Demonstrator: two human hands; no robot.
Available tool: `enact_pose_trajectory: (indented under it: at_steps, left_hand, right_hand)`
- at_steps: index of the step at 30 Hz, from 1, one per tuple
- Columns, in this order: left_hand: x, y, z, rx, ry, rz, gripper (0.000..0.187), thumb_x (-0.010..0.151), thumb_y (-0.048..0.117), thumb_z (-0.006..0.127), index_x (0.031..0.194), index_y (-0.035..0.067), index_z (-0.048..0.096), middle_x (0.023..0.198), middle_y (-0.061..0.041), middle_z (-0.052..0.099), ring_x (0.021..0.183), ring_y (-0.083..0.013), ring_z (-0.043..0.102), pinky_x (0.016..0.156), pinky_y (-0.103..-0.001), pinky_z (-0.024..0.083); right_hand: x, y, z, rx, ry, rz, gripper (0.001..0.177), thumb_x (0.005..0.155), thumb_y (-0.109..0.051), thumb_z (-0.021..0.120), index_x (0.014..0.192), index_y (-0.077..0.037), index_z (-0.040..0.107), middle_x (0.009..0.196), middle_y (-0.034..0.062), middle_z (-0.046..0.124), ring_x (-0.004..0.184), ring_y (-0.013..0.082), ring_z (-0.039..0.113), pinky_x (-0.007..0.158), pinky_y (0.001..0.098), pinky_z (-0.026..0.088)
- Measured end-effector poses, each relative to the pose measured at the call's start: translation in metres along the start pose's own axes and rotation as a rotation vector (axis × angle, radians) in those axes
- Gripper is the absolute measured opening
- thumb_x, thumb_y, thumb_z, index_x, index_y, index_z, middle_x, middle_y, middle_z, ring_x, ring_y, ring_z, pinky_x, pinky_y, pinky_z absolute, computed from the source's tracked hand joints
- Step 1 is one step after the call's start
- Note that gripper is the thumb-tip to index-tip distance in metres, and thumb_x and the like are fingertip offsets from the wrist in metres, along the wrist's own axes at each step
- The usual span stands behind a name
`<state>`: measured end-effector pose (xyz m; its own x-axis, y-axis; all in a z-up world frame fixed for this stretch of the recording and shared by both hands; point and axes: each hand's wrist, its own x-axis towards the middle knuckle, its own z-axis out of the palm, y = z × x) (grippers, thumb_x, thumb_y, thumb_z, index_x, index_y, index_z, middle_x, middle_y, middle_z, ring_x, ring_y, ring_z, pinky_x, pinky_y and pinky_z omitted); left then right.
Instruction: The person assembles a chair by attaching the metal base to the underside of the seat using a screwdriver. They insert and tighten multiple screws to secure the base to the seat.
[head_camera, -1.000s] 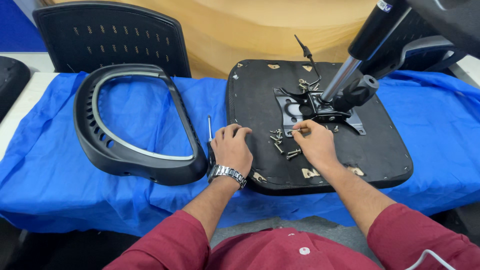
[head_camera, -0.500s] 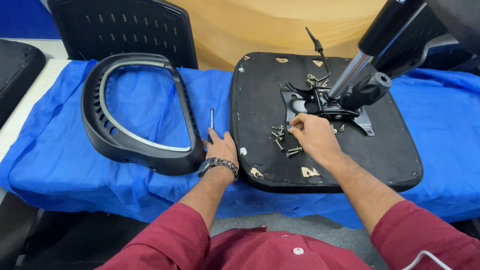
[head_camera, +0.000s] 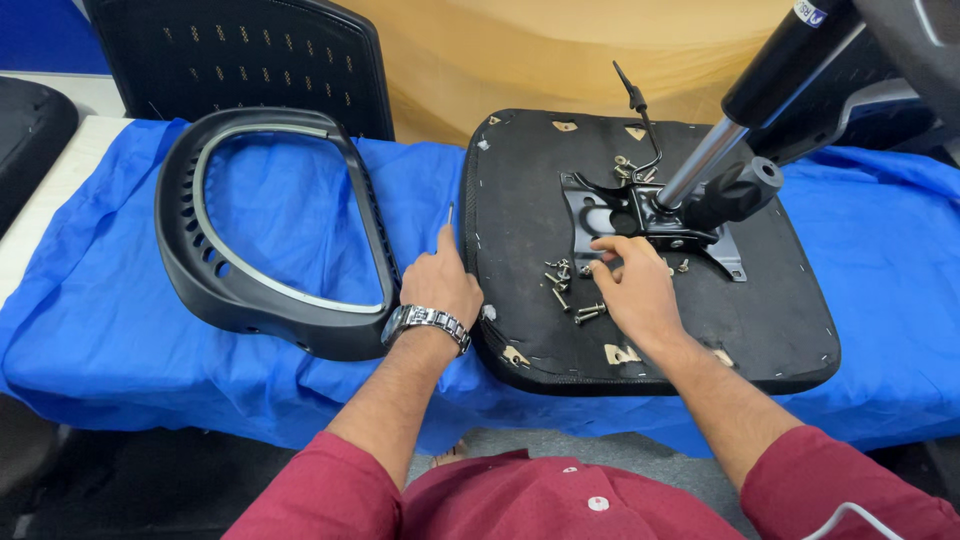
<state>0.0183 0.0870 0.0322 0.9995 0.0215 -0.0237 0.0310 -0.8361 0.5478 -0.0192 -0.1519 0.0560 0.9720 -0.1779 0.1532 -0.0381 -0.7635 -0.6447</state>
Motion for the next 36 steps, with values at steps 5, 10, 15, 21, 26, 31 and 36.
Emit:
enact_pose_trajectory:
  at_steps: [5,10,15,21,26,31,36]
  left_hand:
    - [-0.007,0.051,-0.034,-0.293,-0.012,0.02,0.07,0.073,0.019,0.072,0.14,0.01,0.053,0.106,-0.026,0.072,0.102,-0.0446,0.069,0.093,-0.049,0.052]
    - [-0.016,0.1,-0.025,-0.444,-0.116,0.152,0.071,0.07,0.027,0.078,0.134,0.007,0.055,0.106,-0.021,0.074,0.101,-0.0409,0.07,0.09,-0.045,0.054]
    - [0.017,0.097,-0.005,-0.913,-0.499,0.026,0.035,0.095,0.025,0.053,0.121,0.009,0.071,0.101,-0.014,0.08,0.093,-0.0302,0.079,0.076,-0.044,0.064]
    - [0.02,0.068,0.039,-0.277,-0.186,0.58,0.025,0.086,0.016,0.072,0.11,0.014,0.079,0.103,-0.011,0.072,0.1,-0.0314,0.069,0.089,-0.042,0.053]
    - [0.021,0.075,0.061,-0.187,-0.129,0.6,0.024,0.081,0.021,0.077,0.104,0.018,0.08,0.102,-0.008,0.068,0.1,-0.0302,0.063,0.088,-0.042,0.051]
    - [0.027,0.077,0.07,-0.187,-0.089,0.589,0.015,0.082,0.023,0.078,0.095,0.017,0.083,0.099,-0.007,0.069,0.099,-0.0289,0.063,0.089,-0.04,0.052]
    - [0.027,0.069,0.08,-0.24,-0.021,0.623,0.015,0.083,0.023,0.077,0.095,0.016,0.083,0.098,-0.007,0.069,0.095,-0.0285,0.063,0.087,-0.04,0.051]
  right_hand:
    - [-0.004,-0.021,0.007,0.284,-0.019,-0.193,0.057,0.084,0.0,0.069,0.139,-0.01,0.058,0.132,0.0094,0.055,0.089,0.0148,0.068,0.077,0.0304,0.056]
    - [-0.002,-0.027,0.004,0.195,-0.048,-0.487,0.075,0.073,0.016,0.055,0.146,-0.005,0.054,0.13,0.0159,0.067,0.117,0.0263,0.066,0.099,0.0363,0.052]
    - [-0.008,0.0,-0.016,0.146,0.107,-0.455,0.03,0.096,-0.002,0.071,0.125,-0.004,0.066,0.119,0.0116,0.074,0.109,0.0182,0.072,0.095,0.0327,0.056]
    - [-0.005,0.027,-0.007,0.72,0.269,-0.085,0.03,0.106,-0.027,0.064,0.114,0.002,0.066,0.1,0.0072,0.067,0.08,0.0119,0.067,0.066,0.0246,0.052]
    - [-0.01,0.035,-0.008,0.77,0.335,-0.004,0.03,0.105,-0.03,0.061,0.106,0.0,0.062,0.095,0.005,0.064,0.072,0.0114,0.066,0.06,0.0238,0.052]
    - [-0.013,0.032,-0.008,0.757,0.31,-0.007,0.03,0.105,-0.031,0.062,0.106,-0.001,0.062,0.093,0.0051,0.064,0.073,0.0106,0.066,0.062,0.024,0.054]
    - [-0.009,0.022,-0.013,0.722,0.255,0.0,0.03,0.104,-0.03,0.062,0.102,0.0,0.062,0.085,0.005,0.065,0.071,0.0109,0.066,0.062,0.0257,0.056]
